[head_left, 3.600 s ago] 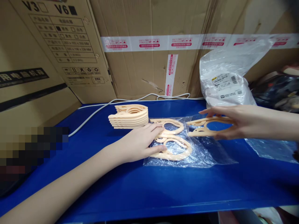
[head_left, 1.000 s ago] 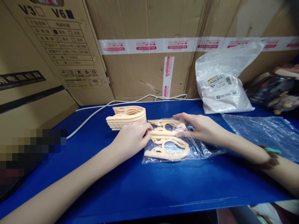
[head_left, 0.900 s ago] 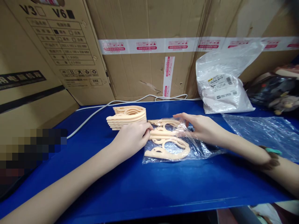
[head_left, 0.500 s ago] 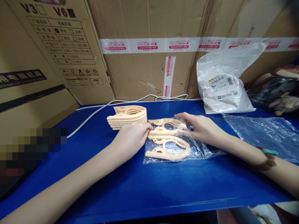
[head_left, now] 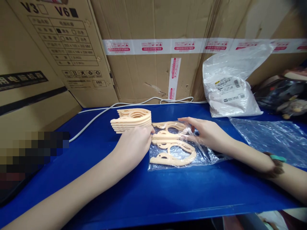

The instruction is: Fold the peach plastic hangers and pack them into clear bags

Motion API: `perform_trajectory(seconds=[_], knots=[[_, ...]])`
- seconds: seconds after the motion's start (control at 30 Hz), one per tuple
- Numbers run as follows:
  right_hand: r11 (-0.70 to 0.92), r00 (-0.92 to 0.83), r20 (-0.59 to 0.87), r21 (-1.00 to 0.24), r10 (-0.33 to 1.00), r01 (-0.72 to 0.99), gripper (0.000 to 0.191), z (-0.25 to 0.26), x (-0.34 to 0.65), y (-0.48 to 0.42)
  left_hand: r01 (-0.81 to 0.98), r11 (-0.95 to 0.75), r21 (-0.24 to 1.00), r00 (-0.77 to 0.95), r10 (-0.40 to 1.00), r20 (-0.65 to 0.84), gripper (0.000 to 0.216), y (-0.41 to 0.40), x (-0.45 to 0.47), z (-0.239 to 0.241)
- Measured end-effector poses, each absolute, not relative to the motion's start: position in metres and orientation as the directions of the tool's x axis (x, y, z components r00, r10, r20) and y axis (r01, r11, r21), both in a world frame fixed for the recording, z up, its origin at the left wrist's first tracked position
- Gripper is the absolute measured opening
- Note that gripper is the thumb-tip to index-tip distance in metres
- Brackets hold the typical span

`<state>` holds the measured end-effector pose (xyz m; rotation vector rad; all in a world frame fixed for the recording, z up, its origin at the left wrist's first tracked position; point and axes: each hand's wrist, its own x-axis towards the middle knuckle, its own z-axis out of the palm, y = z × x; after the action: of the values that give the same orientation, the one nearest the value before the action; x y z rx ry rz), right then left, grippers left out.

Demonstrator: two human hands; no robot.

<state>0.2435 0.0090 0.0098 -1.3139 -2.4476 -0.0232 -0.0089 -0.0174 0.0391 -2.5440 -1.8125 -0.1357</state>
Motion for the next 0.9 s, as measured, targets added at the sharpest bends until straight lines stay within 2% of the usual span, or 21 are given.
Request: perform_trajectory(seconds=[0.33,0.67,0.77,0.9], knots=[[0.582,-0.52,0.318,-0.14,0.793,0.801,0.056,0.01,0.243,0.008,0.931,-0.363,0.05,0.355,0.927,0.121,0.026,-0.017,-0.01,0.038],[0.572,-0.518,0.295,-0.138,0.803,0.808,0.056,0.01,0.243,0.008,0.924,-0.362,0.121,0.348,0.93,0.122,0.023,-0.016,-0.011,0.039],[0.566,-0.514,0.293,-0.132,0.806,0.813,0.059,0.011,0.243,0.008,0.904,-0.405,0.136,0.37,0.901,0.227,0.02,-0.017,-0.011,0.043],[0.577,-0.532,0.267,-0.132,0.804,0.806,0.066,0.015,0.247,0.008,0.885,-0.451,0.112,0.323,0.77,0.551,0.037,-0.018,-0.017,0.056]])
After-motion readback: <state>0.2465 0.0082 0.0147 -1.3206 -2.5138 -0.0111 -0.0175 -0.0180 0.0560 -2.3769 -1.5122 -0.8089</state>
